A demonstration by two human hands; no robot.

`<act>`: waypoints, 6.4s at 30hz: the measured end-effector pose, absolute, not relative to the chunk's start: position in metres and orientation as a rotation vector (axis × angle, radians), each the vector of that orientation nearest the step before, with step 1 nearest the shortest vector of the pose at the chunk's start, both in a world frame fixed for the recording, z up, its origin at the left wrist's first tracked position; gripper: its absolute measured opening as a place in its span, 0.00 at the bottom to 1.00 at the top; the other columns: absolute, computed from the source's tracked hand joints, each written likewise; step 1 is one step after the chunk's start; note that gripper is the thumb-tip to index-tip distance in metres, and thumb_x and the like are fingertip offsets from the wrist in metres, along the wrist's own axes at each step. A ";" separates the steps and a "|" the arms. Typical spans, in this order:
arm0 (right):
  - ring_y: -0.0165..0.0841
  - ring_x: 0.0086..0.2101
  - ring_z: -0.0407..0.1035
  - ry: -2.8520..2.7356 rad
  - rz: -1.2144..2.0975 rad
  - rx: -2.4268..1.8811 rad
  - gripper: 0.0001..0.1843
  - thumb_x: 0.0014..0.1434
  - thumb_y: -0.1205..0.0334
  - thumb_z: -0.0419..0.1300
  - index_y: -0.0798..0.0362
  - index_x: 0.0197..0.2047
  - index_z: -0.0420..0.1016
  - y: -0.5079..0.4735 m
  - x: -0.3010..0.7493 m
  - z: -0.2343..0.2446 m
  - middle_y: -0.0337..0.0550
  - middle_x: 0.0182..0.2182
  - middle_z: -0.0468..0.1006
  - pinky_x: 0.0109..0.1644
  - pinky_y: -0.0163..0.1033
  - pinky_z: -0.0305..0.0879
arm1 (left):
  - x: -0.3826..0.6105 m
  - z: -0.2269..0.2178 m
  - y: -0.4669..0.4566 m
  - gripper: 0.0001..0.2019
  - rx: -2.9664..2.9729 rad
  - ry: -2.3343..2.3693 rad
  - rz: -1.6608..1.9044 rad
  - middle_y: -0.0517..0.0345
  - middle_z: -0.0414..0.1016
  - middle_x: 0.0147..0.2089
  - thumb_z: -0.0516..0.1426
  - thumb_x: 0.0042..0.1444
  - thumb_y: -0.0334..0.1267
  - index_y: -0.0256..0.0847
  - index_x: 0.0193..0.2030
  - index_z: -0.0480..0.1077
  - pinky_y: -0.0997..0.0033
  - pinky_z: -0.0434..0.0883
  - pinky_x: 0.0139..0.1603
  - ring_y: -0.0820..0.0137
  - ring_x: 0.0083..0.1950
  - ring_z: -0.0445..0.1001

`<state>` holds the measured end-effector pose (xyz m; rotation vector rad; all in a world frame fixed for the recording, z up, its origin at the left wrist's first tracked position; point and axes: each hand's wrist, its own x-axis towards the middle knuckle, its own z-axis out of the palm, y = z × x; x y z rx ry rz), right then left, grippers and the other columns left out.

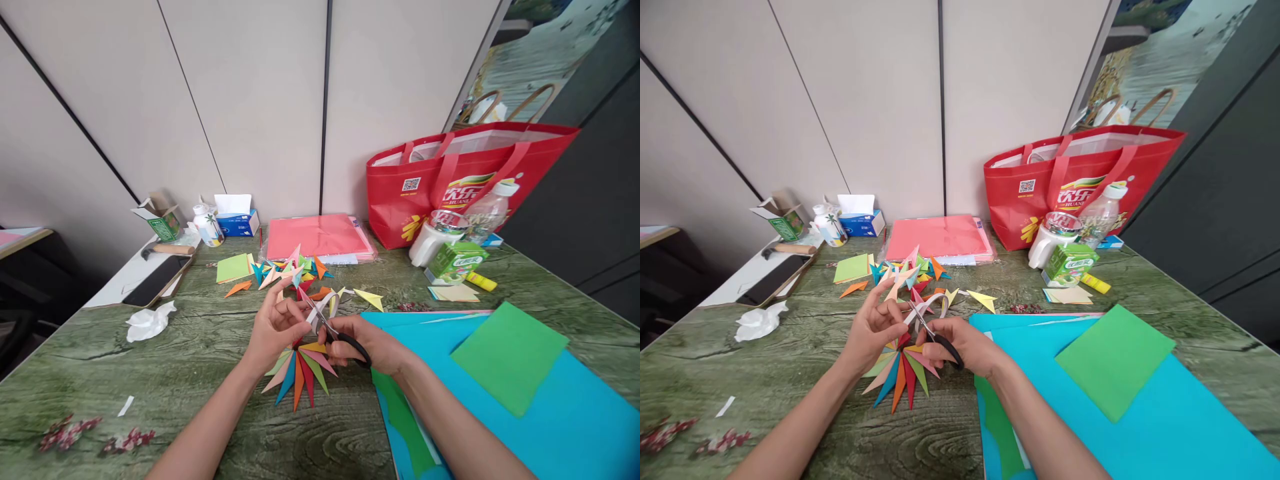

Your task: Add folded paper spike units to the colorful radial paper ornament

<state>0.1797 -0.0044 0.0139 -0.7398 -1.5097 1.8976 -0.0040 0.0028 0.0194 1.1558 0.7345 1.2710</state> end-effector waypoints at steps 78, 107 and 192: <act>0.37 0.45 0.64 -1.295 1.273 -0.861 0.17 0.48 0.56 0.64 0.52 0.39 0.65 0.005 0.174 0.009 0.44 0.40 0.70 0.50 0.44 0.60 | 0.000 0.025 0.003 0.40 1.197 0.687 1.290 0.54 0.64 0.47 0.60 0.48 0.32 0.57 0.63 0.42 0.69 0.70 0.35 0.75 0.32 0.72; 0.35 0.29 0.74 -1.223 2.432 -0.438 0.22 0.56 0.45 0.52 0.57 0.40 0.64 -0.014 0.174 0.006 0.42 0.26 0.70 0.32 0.42 0.72 | 0.000 0.021 0.005 0.37 1.304 0.738 1.491 0.53 0.58 0.51 0.58 0.49 0.31 0.58 0.62 0.44 0.73 0.68 0.37 0.74 0.38 0.66; 0.22 0.17 0.54 -1.417 1.690 -1.031 0.21 0.50 0.45 0.57 0.58 0.28 0.74 0.006 0.162 -0.003 0.34 0.16 0.64 0.20 0.29 0.49 | -0.001 0.017 0.003 0.28 1.268 0.650 1.193 0.47 0.53 0.59 0.54 0.54 0.36 0.56 0.60 0.49 0.76 0.73 0.23 0.54 0.53 0.66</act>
